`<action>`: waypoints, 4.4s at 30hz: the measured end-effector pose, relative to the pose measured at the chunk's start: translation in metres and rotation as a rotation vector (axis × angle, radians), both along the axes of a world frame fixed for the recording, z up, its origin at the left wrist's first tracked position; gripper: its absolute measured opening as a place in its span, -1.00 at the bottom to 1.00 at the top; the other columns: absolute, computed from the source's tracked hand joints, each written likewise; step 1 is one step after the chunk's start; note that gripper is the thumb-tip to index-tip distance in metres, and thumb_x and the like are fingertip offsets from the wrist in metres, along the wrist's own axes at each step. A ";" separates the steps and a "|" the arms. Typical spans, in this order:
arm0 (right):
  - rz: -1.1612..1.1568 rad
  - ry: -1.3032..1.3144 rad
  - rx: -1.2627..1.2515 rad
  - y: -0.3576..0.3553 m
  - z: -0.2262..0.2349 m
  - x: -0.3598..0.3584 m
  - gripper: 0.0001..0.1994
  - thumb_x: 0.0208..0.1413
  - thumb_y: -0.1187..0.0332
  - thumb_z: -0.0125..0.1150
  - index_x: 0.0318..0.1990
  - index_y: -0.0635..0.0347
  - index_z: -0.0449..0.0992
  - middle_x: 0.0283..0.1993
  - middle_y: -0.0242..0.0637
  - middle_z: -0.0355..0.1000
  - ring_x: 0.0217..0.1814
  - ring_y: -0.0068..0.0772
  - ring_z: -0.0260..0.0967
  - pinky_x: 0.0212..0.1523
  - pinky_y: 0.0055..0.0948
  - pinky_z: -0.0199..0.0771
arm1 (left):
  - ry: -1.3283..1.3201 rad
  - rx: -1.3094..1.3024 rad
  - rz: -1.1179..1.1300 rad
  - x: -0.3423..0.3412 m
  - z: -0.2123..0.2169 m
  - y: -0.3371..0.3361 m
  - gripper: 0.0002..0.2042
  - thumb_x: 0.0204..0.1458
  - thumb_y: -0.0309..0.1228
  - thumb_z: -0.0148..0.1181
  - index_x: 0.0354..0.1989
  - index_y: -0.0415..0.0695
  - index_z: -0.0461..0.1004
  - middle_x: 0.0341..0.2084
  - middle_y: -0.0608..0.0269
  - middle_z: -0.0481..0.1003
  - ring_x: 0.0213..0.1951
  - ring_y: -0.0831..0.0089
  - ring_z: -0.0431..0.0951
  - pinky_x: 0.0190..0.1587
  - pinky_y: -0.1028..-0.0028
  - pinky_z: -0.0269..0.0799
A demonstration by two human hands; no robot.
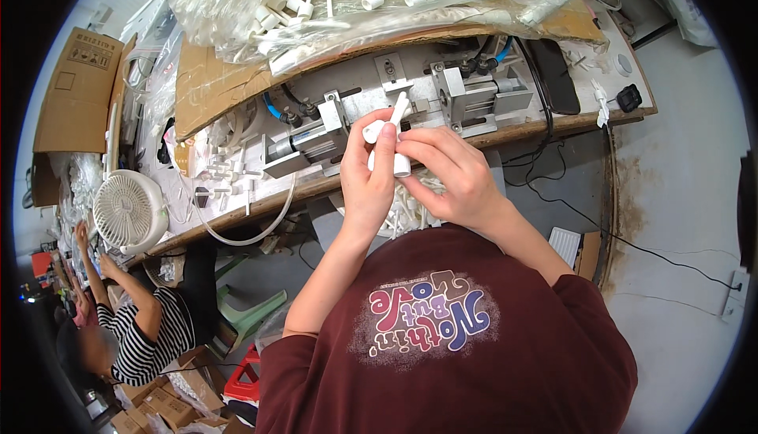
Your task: Assembling small white plastic components using a specialized pneumatic assembly jig at a workbench.
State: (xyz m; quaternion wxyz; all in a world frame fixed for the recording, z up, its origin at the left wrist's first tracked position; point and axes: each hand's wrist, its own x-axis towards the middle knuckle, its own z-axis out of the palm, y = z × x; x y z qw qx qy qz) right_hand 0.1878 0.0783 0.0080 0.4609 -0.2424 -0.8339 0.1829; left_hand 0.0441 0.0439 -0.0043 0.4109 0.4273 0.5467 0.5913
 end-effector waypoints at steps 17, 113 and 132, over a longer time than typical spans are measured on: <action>-0.066 -0.388 0.144 0.018 -0.034 0.007 -0.79 -0.07 0.49 0.26 -0.22 0.27 0.52 0.11 -0.12 0.49 -0.12 -0.30 0.53 -0.19 -0.35 0.53 | 0.042 0.070 0.048 -0.013 0.007 -0.014 -0.70 0.35 -0.34 0.01 0.16 -0.21 0.34 -0.37 0.28 0.48 -0.40 0.66 0.41 -0.40 0.63 0.36; -0.133 -0.515 0.153 0.022 -0.032 -0.005 -0.79 -0.07 0.44 0.31 -0.21 0.21 0.59 0.08 -0.30 0.57 -0.53 -0.32 0.48 -0.43 -0.45 0.51 | 0.687 0.176 0.011 -0.021 0.001 -0.043 -0.71 -0.13 -0.62 0.46 -0.18 -0.27 0.58 -0.20 0.12 0.58 -0.26 0.43 0.63 -0.18 0.53 0.61; -0.022 -0.302 -0.052 0.028 -0.033 0.002 -0.80 -0.04 0.44 0.36 -0.20 0.19 0.60 0.11 -0.26 0.55 -0.39 -0.35 0.60 -0.39 -0.43 0.57 | 1.133 0.334 0.097 -0.023 -0.014 -0.028 -0.65 -0.10 -0.54 0.39 -0.07 -0.14 0.63 0.01 0.28 0.59 -0.34 0.41 0.64 -0.31 0.50 0.53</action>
